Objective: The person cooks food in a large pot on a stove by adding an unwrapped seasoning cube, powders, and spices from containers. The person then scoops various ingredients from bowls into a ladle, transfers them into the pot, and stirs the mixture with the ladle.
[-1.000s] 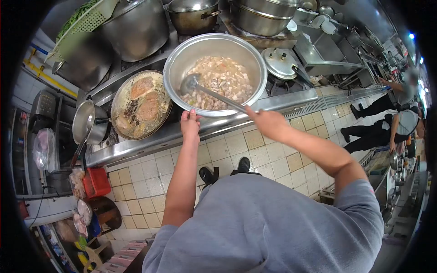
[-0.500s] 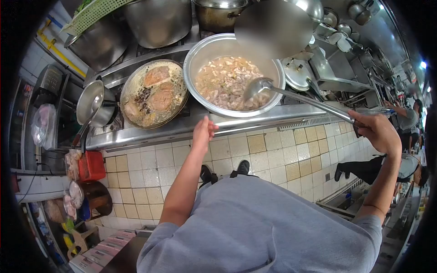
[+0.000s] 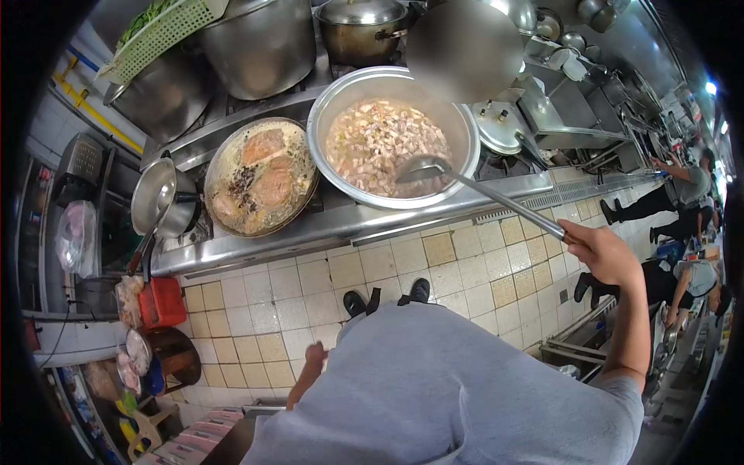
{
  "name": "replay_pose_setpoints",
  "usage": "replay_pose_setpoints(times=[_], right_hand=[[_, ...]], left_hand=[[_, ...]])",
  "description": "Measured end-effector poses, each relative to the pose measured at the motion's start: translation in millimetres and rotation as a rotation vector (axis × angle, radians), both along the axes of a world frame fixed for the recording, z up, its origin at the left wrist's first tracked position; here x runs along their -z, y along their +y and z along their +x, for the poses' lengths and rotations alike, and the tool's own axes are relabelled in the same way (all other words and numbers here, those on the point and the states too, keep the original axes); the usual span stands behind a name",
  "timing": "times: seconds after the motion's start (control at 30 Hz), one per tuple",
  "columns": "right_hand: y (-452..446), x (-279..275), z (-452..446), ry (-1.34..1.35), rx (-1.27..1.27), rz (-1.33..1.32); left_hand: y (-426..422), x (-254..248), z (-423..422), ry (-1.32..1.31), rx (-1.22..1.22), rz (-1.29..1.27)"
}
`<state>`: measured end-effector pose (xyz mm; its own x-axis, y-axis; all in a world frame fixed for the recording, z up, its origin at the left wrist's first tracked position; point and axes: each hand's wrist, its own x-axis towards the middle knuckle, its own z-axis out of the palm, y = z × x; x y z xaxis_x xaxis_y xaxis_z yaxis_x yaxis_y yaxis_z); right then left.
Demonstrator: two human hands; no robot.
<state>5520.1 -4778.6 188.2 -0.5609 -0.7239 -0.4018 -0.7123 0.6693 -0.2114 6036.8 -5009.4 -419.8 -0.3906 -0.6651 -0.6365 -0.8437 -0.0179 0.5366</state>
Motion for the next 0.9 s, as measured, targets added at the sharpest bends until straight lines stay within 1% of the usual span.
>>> replay_pose_setpoints(times=[0.03, 0.07, 0.1, 0.13, 0.17, 0.2, 0.23, 0.27, 0.3, 0.33, 0.37, 0.43, 0.5, 0.57, 0.6, 0.67, 0.7, 0.73, 0.77, 0.8, 0.83, 0.87, 0.9], right_hand=[[-2.1, 0.9, 0.8, 0.003, 0.009, -0.007], [-6.1, 3.9, 2.5, -0.049, -0.016, 0.001], [-9.9, 8.5, 4.3, -0.101, -0.039, 0.008], [-16.1, 28.2, 0.5, -0.125, -0.076, -0.031], [-23.2, 56.3, -3.8, -0.148, -0.115, -0.071], [-29.6, 77.3, -2.7, -0.112, -0.097, -0.112], [-37.7, 95.8, -0.2, -0.075, -0.083, -0.150], [-46.7, 115.1, 6.6, -0.069, -0.084, -0.145], [-54.1, 134.5, 17.8, -0.001, -0.060, -0.183], [-56.4, 143.3, 25.7, 0.066, -0.036, -0.221], [-55.2, 140.4, 26.5, 0.062, -0.034, -0.214], [-58.4, 116.9, 11.5, 0.189, -0.080, -0.133], [-55.8, 41.5, 3.4, 0.280, -0.115, -0.020], [-45.7, -18.0, -10.1, 0.353, -0.176, 0.019], [-45.4, -39.1, -9.3, 0.403, -0.198, -0.003], [-56.3, -61.0, -7.4, 0.499, -0.157, 0.103], [-60.8, -57.5, -16.2, 0.542, -0.181, 0.180], [-63.3, -48.0, -24.4, 0.586, -0.201, 0.257], [-69.2, -31.7, -24.0, 0.630, -0.198, 0.291], [-76.3, -9.7, -22.3, 0.672, -0.194, 0.326], [-78.8, 14.8, -22.6, 0.673, -0.129, 0.340], [-67.9, 43.4, -29.2, 0.688, -0.129, 0.182], [-62.9, 65.4, -32.6, 0.591, -0.041, 0.144]], left_hand=[[9.6, 7.7, 31.1, -0.162, 0.656, -0.368], [9.2, 32.3, 44.6, -0.143, 0.720, -0.403], [7.9, 32.1, 46.0, -0.123, 0.783, -0.441], [6.1, 11.4, 37.7, -0.102, 0.844, -0.481], [1.4, 33.2, 46.0, -0.058, 0.588, -0.234], [-6.0, 24.4, 39.0, 0.024, 0.257, -0.006], [-15.3, -6.5, 21.0, 0.088, -0.064, 0.139], [-27.8, -8.7, -1.5, 0.131, -0.313, 0.289], [-38.0, -6.7, -18.8, 0.167, -0.563, 0.440], [-43.5, -36.3, -43.4, 0.161, -0.548, 0.394], [-52.5, -38.8, -57.3, 0.177, -0.502, 0.363], [-62.4, -71.4, -87.8, 0.209, -0.486, 0.357], [-65.6, -82.8, -94.8, 0.237, -0.479, 0.376], [-64.2, -82.1, -90.3, 0.273, -0.475, 0.391], [-60.3, -74.0, -80.4, 0.242, -0.499, 0.397], [-50.0, -60.2, -55.0, 0.165, -0.520, 0.410], [-45.0, -55.9, -39.5, 0.118, -0.512, 0.416], [-40.8, -38.6, -18.8, 0.088, -0.534, 0.454], [-38.1, -19.6, -2.6, 0.060, -0.554, 0.491], [-35.7, -10.7, 7.4, 0.063, -0.546, 0.489], [-33.5, -3.5, 17.3, 0.077, -0.500, 0.472], [-32.4, 2.3, 24.5, 0.092, -0.455, 0.456], [-31.6, 7.0, 31.4, 0.106, -0.412, 0.439]])
